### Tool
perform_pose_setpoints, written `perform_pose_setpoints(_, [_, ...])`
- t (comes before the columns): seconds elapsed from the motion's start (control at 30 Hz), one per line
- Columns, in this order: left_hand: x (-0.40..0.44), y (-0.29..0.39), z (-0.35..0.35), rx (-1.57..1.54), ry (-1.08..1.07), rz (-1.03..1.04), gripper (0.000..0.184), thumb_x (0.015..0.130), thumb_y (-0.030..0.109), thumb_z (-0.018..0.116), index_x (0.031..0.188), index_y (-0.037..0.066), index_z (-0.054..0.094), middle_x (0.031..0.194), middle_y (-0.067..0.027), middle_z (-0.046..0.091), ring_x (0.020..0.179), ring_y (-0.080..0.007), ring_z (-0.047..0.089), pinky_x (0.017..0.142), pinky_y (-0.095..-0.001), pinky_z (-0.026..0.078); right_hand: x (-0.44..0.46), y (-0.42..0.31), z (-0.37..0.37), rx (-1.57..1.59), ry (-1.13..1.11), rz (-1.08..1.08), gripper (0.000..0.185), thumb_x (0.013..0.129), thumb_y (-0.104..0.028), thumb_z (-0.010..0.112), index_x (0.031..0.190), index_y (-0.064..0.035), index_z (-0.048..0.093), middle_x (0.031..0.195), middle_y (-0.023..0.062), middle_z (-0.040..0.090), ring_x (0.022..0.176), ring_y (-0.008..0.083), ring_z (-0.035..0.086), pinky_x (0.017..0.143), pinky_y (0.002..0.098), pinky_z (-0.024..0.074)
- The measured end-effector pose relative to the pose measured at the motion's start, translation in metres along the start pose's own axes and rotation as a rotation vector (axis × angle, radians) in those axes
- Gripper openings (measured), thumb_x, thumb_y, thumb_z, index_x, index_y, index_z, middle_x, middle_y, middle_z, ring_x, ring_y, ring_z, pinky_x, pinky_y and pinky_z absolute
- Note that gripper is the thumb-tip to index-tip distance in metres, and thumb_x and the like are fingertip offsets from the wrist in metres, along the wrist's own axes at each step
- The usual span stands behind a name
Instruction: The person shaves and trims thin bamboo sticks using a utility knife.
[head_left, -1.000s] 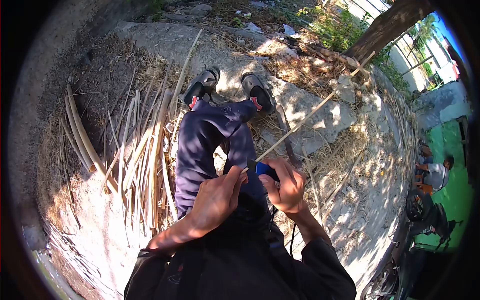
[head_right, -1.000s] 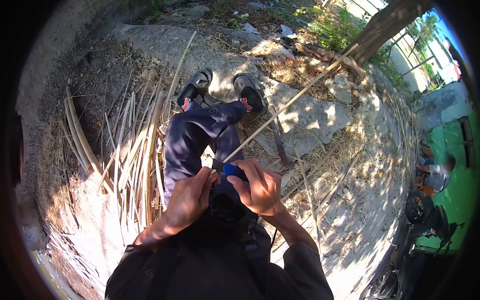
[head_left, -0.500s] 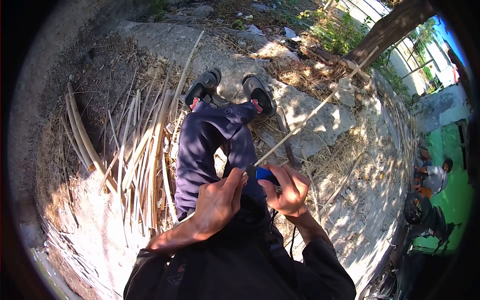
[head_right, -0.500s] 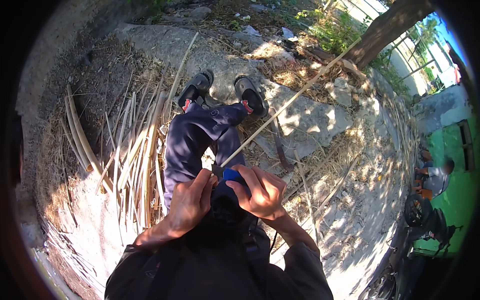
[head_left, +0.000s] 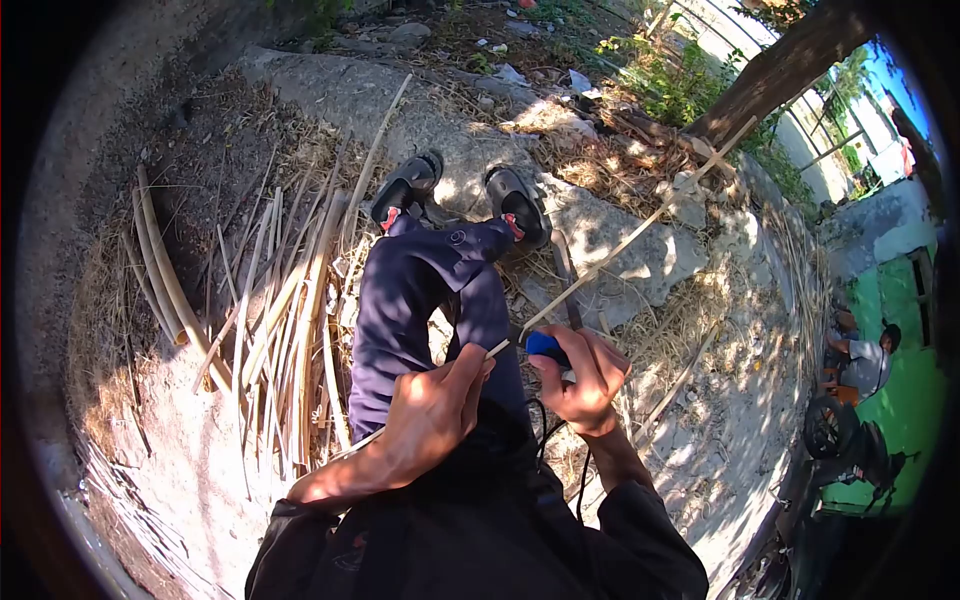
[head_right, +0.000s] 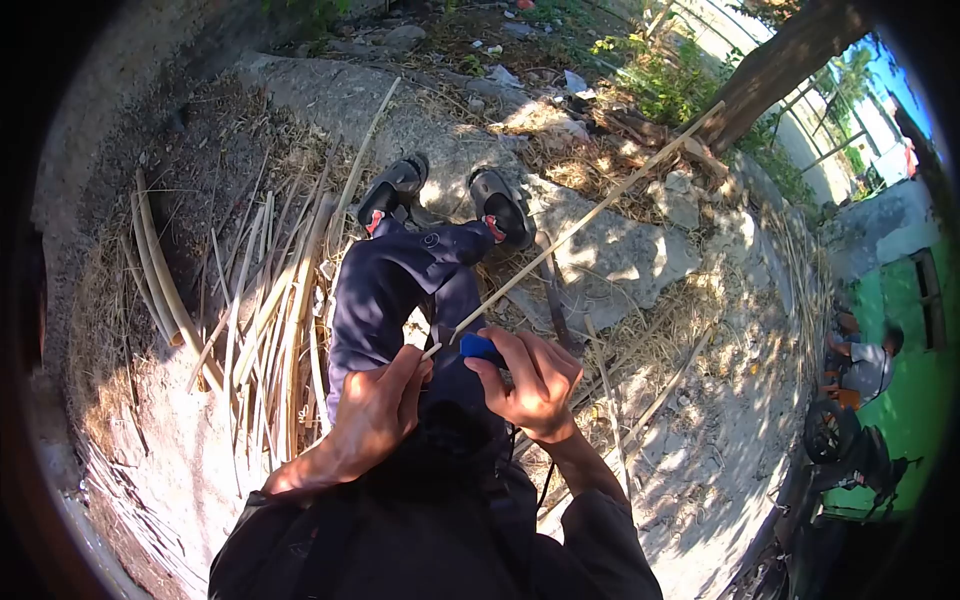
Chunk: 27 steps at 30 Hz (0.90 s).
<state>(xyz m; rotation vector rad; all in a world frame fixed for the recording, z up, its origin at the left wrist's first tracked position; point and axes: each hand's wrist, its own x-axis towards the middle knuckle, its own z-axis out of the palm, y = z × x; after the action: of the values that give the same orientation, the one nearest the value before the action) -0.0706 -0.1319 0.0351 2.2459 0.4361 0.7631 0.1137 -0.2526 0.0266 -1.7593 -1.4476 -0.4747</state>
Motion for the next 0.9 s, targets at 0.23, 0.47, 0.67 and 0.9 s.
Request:
perform_pose_setpoints(0.23, [-0.044,-0.016,-0.011,0.062,-0.182,-0.090,0.010,0.104,0.011,0.065,0.099,0.006,0.058,0.062,-0.0145,0.062,0.053,-0.0346,0.066,0.044,-0.0463,0.046,0.028,0.112,-0.033,-0.194,0.278,0.435,0.031,0.106,-0.029,0.067,0.107,0.0011,0.074,0.074,0.0082,0.067,0.060,0.0161,0.061,0.056,0.0299,0.0429])
perform_pose_setpoints(0.47, [-0.045,-0.038,-0.028,-0.081,-0.194,-0.278,0.009,0.106,0.005,0.060,0.098,0.001,0.063,0.067,-0.0184,0.063,0.060,-0.0379,0.068,0.055,-0.0449,0.049,0.029,0.205,-0.043,0.655,0.456,0.972,0.050,0.114,-0.047,0.049,0.122,-0.0015,0.069,0.071,-0.0020,0.054,0.049,0.0028,0.035,0.046,0.0246,0.0244])
perform_pose_setpoints(0.67, [-0.016,-0.033,-0.019,-0.341,-0.312,-0.353,0.022,0.109,0.011,0.056,0.093,0.000,0.064,0.068,-0.0181,0.061,0.060,-0.0353,0.065,0.058,-0.0398,0.045,0.030,0.071,-0.016,0.874,0.162,0.866,0.036,0.110,-0.027,0.061,0.131,0.0013,0.068,0.089,0.0028,0.071,0.052,0.0002,0.033,0.048,0.0219,0.0232])
perform_pose_setpoints(0.9, [-0.011,-0.025,-0.022,-0.264,-0.428,-0.312,0.025,0.110,0.016,0.058,0.091,0.000,0.063,0.064,-0.0171,0.054,0.056,-0.0319,0.058,0.057,-0.0414,0.043,0.022,0.062,-0.007,1.009,0.246,0.905,0.022,0.101,-0.011,0.074,0.116,0.0044,0.073,0.077,-0.0012,0.069,0.052,-0.0003,0.034,0.049,0.0219,0.0245])
